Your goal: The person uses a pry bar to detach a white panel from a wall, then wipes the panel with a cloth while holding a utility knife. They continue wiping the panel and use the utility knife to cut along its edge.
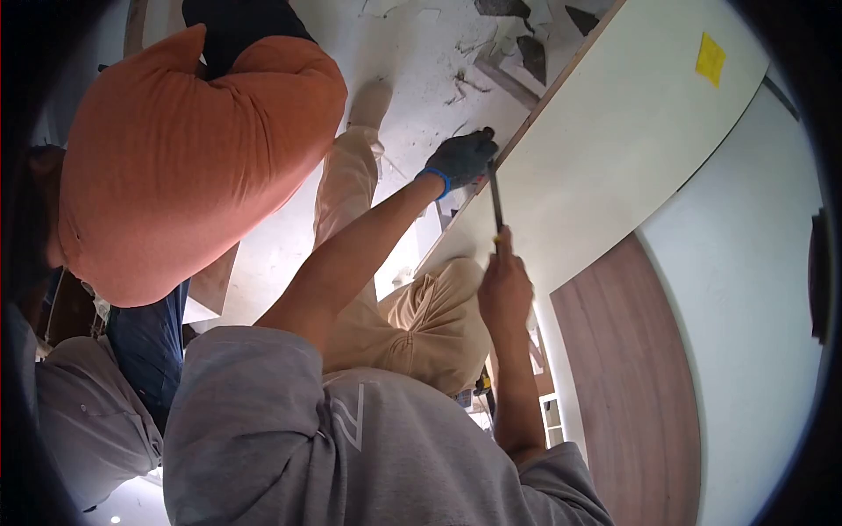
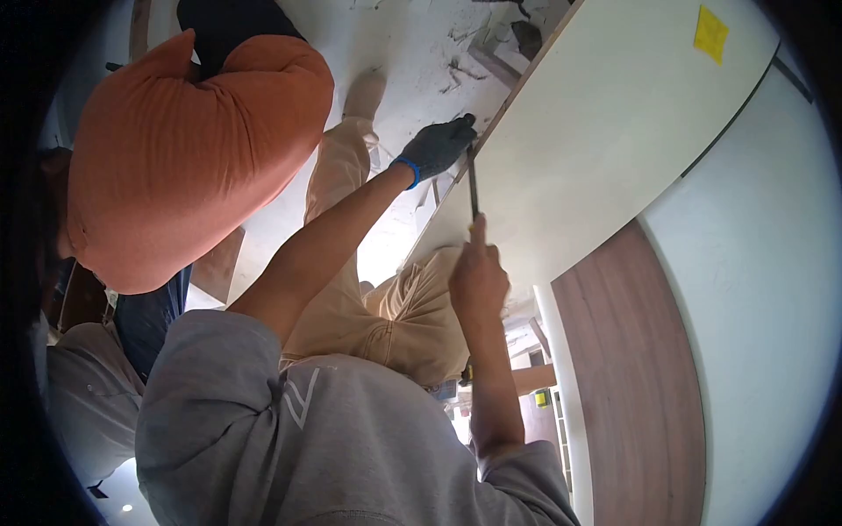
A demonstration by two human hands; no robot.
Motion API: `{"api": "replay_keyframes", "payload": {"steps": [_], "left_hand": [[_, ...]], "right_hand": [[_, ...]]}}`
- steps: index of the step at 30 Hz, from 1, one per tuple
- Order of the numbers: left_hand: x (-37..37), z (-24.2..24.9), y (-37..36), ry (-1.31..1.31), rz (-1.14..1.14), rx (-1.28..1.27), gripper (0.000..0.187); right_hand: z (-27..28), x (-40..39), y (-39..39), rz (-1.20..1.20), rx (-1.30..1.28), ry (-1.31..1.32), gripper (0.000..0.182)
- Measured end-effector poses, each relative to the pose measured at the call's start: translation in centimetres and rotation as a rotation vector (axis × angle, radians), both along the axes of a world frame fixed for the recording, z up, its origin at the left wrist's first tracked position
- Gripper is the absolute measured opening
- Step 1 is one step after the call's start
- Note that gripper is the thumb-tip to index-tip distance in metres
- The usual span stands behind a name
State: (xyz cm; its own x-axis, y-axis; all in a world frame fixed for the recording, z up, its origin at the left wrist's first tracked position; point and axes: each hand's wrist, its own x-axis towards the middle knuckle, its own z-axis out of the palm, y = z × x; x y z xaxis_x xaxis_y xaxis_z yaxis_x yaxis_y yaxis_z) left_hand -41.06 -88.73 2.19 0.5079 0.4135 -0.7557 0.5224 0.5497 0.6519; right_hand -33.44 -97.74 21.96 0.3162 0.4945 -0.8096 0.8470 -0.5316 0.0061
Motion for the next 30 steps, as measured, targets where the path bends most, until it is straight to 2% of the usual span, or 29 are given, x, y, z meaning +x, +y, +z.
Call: {"api": "replay_keyframes", "payload": {"steps": [1,2,5,6,7,8,9,10,11,13,14,16,17,18,19,20,21,22,23,25,27,28,30], "left_hand": [[-0.3,2.1,0.9,-0.032,-0.021,-0.055,0.049],[0.1,0.8,-1.4,-0.025,0.031,0.089,0.048],[-0.3,-3.1,-4.2,0.037,-0.078,0.069,0.047],[-1.0,-2.0,-3.0,0.09,-0.072,-0.105,0.048],[-0.6,-4.5,-3.6,0.094,-0.168,-0.019,0.049],[0.4,-9.1,-5.3,0.1,-0.26,0.067,0.05],[1.0,-11.1,-6.9,0.101,-0.36,0.131,0.051],[0.5,-7.3,-4.1,0.074,-0.276,0.008,0.051],[0.4,-7.6,-4.4,-0.064,-0.435,0.299,0.051],[-0.3,-0.9,-2.5,-0.042,-0.146,0.055,0.049],[-0.6,0.4,-3.5,-0.047,-0.049,0.07,0.044],[-0.7,0.7,-4.1,-0.016,-0.175,0.021,0.042],[-0.8,0.6,-4.2,-0.002,-0.24,0.003,0.041],[-1.0,-2.5,-7.1,-0.022,-0.11,-0.019,0.037],[-0.8,-5.6,-9.5,0.005,-0.144,0.074,0.038],[-0.4,-8.8,-11.3,0.03,-0.175,0.174,0.039],[0.0,-11.1,-12.7,-0.015,-0.163,0.378,0.04],[-0.1,-10.7,-11.8,-0.038,-0.15,0.594,0.041],[-0.1,-10.4,-11.0,-0.043,-0.27,0.4,0.039],[-0.7,-5.3,-8.3,-0.002,-0.034,-0.079,0.039],[-2.0,0.9,-6.2,0.01,-0.064,0.046,0.051],[-2.3,0.6,-7.3,-0.068,-0.174,0.065,0.05],[-2.2,-1.3,-9.9,-0.064,-0.178,0.096,0.052]], "right_hand": [[2.0,0.1,0.3,-0.031,-0.018,0.005,0.05],[2.9,0.4,-0.4,-0.065,0.005,0.031,0.052],[-1.3,-0.3,-3.8,0.028,-0.027,0.034,0.051],[-3.0,-1.3,-3.5,0.042,-0.053,0.001,0.051],[-4.4,-1.8,-3.2,0.016,-0.048,0.021,0.052],[-5.6,-1.7,-2.7,0.03,-0.048,0.023,0.052],[-5.7,-1.8,-2.9,0.036,-0.072,0.024,0.052],[-4.5,-1.7,-3.2,0.012,-0.076,0.012,0.051],[-3.0,-1.6,-3.1,-0.016,-0.076,0.005,0.049],[-0.3,-1.1,-2.5,-0.039,-0.018,0.014,0.047],[1.6,-1.0,-2.5,-0.055,-0.025,0.019,0.047],[2.5,-1.1,-3.7,-0.045,-0.05,0.025,0.048],[1.0,-1.4,-4.8,-0.019,-0.049,0.028,0.048],[-0.7,-1.7,-5.6,0.009,-0.038,0.03,0.049],[-2.4,-2.4,-5.7,0.019,-0.051,0.024,0.049],[-4.2,-2.8,-5.7,0.018,-0.075,0.026,0.049],[-5.5,-2.8,-5.5,0.021,-0.104,0.026,0.048],[-5.5,-2.6,-5.3,0.019,-0.08,0.027,0.048],[-4.7,-2.5,-5.3,0.012,-0.071,0.025,0.048],[-3.3,-2.3,-5.0,0.013,-0.015,0.031,0.05],[0.5,-1.4,-5.8,0.023,0.041,0.029,0.053],[1.9,-1.1,-5.6,0.012,-0.009,0.038,0.054],[1.3,-1.5,-6.3,0.022,-0.065,0.04,0.054]]}}
